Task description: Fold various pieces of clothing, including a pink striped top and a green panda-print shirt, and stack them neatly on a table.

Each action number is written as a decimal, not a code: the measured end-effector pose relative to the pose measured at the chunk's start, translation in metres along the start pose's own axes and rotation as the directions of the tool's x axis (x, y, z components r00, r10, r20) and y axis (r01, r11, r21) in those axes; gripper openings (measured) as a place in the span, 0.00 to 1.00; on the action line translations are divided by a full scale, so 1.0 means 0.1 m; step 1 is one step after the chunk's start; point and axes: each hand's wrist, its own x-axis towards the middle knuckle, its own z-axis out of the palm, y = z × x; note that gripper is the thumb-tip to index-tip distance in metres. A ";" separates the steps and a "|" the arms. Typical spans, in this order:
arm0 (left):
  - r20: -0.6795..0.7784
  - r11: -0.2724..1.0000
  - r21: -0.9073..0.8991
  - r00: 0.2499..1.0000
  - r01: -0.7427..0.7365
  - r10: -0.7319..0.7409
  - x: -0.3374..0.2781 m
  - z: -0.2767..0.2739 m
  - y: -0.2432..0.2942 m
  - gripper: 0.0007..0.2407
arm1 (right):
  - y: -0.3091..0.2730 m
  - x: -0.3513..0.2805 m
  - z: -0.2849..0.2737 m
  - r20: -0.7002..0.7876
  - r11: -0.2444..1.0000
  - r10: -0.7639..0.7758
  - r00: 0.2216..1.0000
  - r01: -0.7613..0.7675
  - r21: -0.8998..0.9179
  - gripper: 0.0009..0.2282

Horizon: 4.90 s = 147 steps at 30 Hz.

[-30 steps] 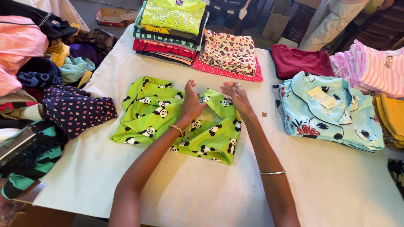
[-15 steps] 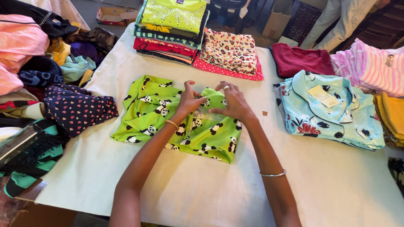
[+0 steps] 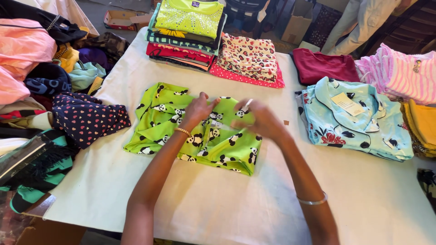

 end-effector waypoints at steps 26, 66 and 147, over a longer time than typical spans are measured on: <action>-0.312 0.862 0.167 0.804 -0.479 0.507 -0.66 -0.08 0.78 0.07 | 0.45 -0.26 0.14 -0.403 0.996 -0.009 0.915 -0.027 -0.083 0.10; -0.168 0.913 0.266 0.917 -0.311 0.361 -0.64 -0.01 0.09 0.24 | 0.25 -1.60 0.55 -0.062 0.828 -0.458 0.887 0.400 -0.394 0.10; -0.416 0.851 0.238 0.742 -0.468 0.525 -1.05 0.01 0.20 0.25 | 1.72 -0.42 0.83 -0.248 0.891 0.282 0.927 -0.349 -0.291 0.49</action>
